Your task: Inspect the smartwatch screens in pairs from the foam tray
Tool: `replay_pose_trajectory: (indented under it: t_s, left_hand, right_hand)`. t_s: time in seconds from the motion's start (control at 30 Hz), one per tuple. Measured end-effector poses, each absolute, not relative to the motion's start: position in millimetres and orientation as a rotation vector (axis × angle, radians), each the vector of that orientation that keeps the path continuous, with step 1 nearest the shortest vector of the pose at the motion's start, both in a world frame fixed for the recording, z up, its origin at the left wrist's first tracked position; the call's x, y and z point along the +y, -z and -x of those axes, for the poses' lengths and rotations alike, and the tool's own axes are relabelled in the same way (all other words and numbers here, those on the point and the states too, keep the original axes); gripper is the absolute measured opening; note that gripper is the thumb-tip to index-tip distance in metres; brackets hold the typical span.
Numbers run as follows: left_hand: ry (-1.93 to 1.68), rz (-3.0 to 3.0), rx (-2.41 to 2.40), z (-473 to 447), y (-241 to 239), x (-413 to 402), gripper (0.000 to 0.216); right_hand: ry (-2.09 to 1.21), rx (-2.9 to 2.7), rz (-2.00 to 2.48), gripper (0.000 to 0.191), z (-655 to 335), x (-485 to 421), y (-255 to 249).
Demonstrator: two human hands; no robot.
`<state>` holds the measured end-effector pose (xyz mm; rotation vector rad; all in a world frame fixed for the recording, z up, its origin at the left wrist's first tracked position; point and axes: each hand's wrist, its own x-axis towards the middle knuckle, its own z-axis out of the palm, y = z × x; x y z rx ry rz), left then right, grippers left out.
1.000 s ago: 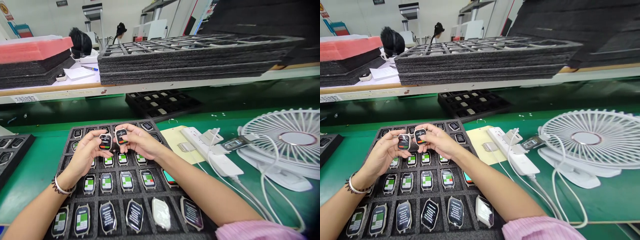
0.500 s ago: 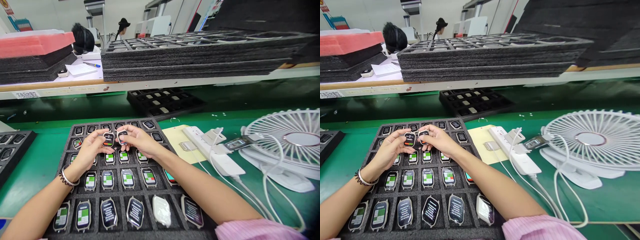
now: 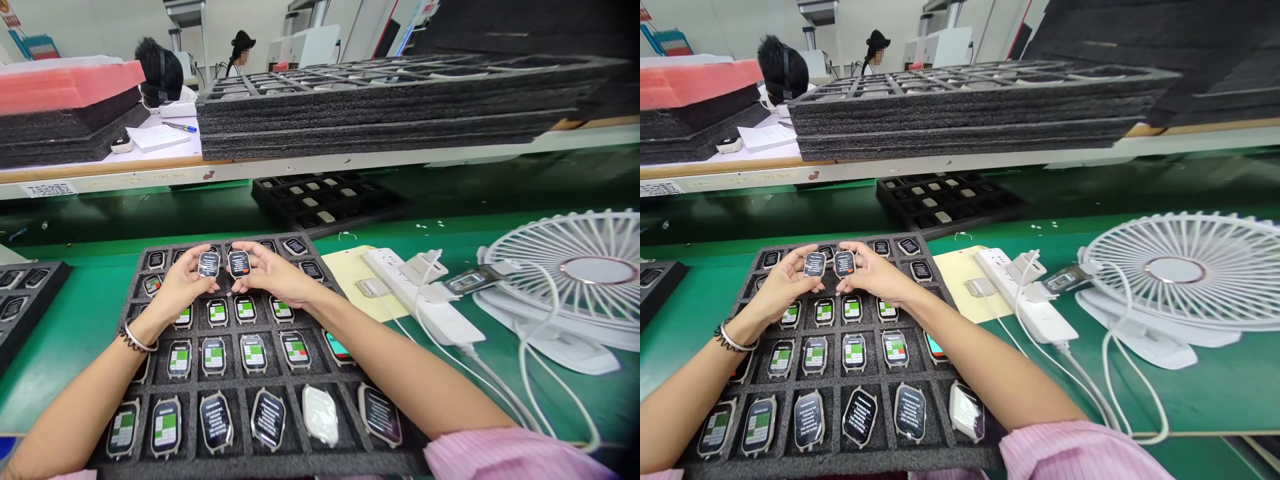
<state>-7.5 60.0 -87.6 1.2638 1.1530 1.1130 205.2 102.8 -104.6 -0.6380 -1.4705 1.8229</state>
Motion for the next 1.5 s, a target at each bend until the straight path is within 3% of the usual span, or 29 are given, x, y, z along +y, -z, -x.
replay_pose_trajectory:
  t_s: [0.1,0.27,0.5,0.67,0.77,0.97,1.27,1.33,1.4,1.5]
  left_hand:
    - [-0.964,-1.517,1.277,15.5,96.6,67.8,0.058]
    - [-0.725,-2.184,1.569,20.3,113.6,77.7,0.041]
    - [-0.427,-2.352,1.831,39.0,81.9,74.8,0.060]
    - [-0.028,-2.306,2.112,94.2,43.9,65.8,0.045]
    - [0.260,-2.162,2.119,116.4,47.3,59.1,0.048]
    - [0.203,-2.116,2.154,115.3,74.5,54.9,0.050]
    - [0.001,-2.161,2.086,113.6,57.0,56.3,0.028]
    - [-0.496,-1.964,2.067,112.8,49.8,57.4,0.037]
    - [-0.904,-1.697,1.707,106.2,44.5,60.4,0.048]
    - [-1.072,-1.388,1.372,84.8,38.4,63.4,0.057]
  right_hand:
    - [-1.496,-1.834,0.809,0.057,-209.1,108.7,106.7]
    - [-0.528,-2.416,1.144,0.043,-212.8,114.5,103.4]
    - [-0.417,-2.621,1.247,0.057,-215.3,116.3,93.3]
    - [-0.340,-2.686,1.158,0.034,-187.0,110.0,74.2]
    - [-0.242,-2.805,1.006,0.030,-148.5,105.6,64.9]
    - [0.043,-3.134,0.830,0.034,-76.7,111.5,58.9]
    - [-0.365,-3.009,1.084,0.037,-92.9,130.4,41.0]
    - [-0.636,-2.659,1.007,0.036,-124.4,143.2,33.9]
    - [-0.930,-2.337,0.827,0.041,-161.9,151.4,30.6]
    - [-1.351,-1.964,0.682,0.047,-212.6,145.0,36.0]
